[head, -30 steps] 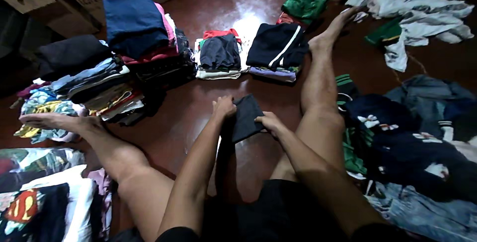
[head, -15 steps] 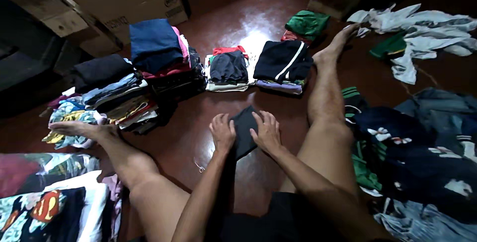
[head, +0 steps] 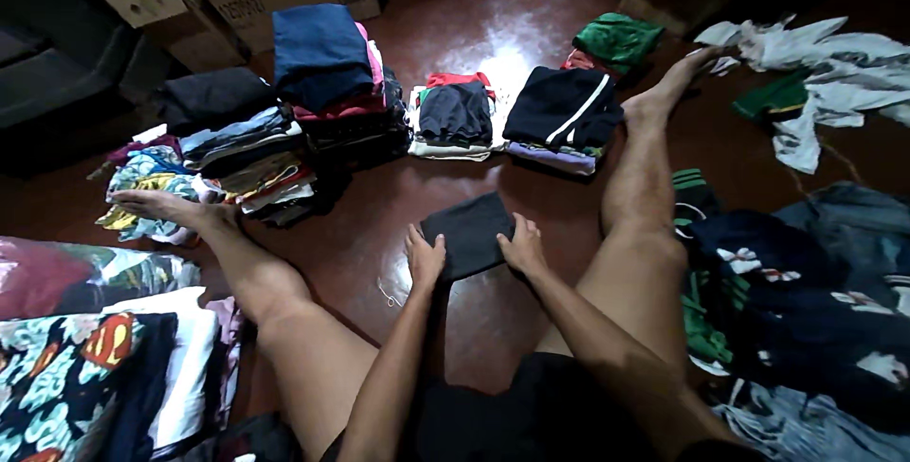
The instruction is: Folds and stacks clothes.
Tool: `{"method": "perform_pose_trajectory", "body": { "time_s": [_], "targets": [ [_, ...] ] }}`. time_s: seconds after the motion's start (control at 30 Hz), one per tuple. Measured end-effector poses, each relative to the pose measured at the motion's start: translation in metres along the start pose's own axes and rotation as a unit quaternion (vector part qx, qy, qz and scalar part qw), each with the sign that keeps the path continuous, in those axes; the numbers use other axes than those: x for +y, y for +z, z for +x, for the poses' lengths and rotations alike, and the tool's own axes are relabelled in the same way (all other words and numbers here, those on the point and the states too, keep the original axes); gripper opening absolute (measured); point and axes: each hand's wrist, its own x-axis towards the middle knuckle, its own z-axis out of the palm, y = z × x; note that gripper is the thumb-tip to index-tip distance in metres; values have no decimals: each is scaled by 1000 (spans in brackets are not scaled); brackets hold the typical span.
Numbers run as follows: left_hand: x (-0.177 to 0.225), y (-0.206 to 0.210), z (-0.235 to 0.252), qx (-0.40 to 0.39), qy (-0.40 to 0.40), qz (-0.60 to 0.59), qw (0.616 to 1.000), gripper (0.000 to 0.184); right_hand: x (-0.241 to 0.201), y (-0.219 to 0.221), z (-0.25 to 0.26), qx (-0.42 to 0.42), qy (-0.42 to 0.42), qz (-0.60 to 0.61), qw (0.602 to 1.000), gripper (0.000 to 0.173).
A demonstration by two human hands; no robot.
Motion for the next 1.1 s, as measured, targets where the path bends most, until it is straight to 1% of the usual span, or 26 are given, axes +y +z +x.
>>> {"method": "perform_pose_trajectory", "body": {
  "time_s": [0.07,0.1,0.13,0.2,0.23,0.27,0.33,0.37,0.43,0.47,0.5,0.53,0.57,0.6,0.63,0.67,0.7,0.73,0.8,0.83,0.87,0.93,1.0,1.1],
  "targets": [
    [6,0,6,-61,-64,-88,992,95,-3,1,8,-14,38,12,999,76],
    [6,1,10,-81,-95,-124,984,91,-5,0,9,-32,60,20,997,80],
    [6,1,13,-100,-119,-162,974,81,-5,-1,10,-51,82,29,995,83],
    [8,-4,12,-154,-139,-255,944,51,0,-2,10,-79,108,57,989,80],
    [7,-7,9,-193,-133,-310,921,44,4,-2,11,-92,117,83,985,73],
    [5,-11,6,-226,-116,-354,900,43,8,0,12,-100,123,104,982,64],
    [3,-20,-2,-270,-78,-403,871,46,13,2,13,-107,119,143,977,46],
    [4,-25,-6,-282,-68,-416,862,46,13,1,12,-106,113,177,972,43],
    [8,-39,-13,-303,-45,-432,848,45,8,-4,8,-114,102,284,947,48],
    [9,-47,-14,-314,-29,-441,840,45,7,-6,5,-130,97,358,920,51],
    [11,-54,-15,-322,-15,-456,830,47,5,-7,3,-162,92,442,878,54],
    [14,-60,-15,-327,-1,-473,818,48,5,-7,0,-201,88,518,827,55],
    [18,-66,-15,-334,11,-491,805,50,5,-6,-3,-237,86,577,776,50],
    [24,-70,-15,-338,22,-508,792,49,4,-6,-8,-267,83,622,731,41],
    [31,-74,-14,-340,32,-525,779,43,2,-5,-14,-289,81,654,694,36],
    [37,-77,-13,-343,40,-535,771,34,0,-6,-21,-303,83,676,666,35],
    [42,-79,-11,-349,44,-536,768,27,-4,-7,-29,-307,86,690,650,34],
    [46,-80,-7,-354,37,-524,774,25,-9,-8,-36,-304,86,707,633,30],
    [44,-79,7,-371,9,-466,803,31,-19,-12,-44,-288,94,734,608,20],
    [40,-77,17,-376,-12,-424,824,33,-22,-15,-47,-281,107,737,606,21],
    [35,-72,28,-372,-34,-382,845,34,-25,-18,-48,-279,125,734,607,23],
    [23,-58,43,-334,-71,-326,881,31,-28,-22,-47,-278,159,714,623,27],
    [9,-53,53,-326,-98,-318,885,38,-36,-28,-43,-256,167,699,646,30],
    [-10,-52,65,-287,-152,-352,878,41,-74,-50,-24,-188,140,702,673,29]
  ]
}}
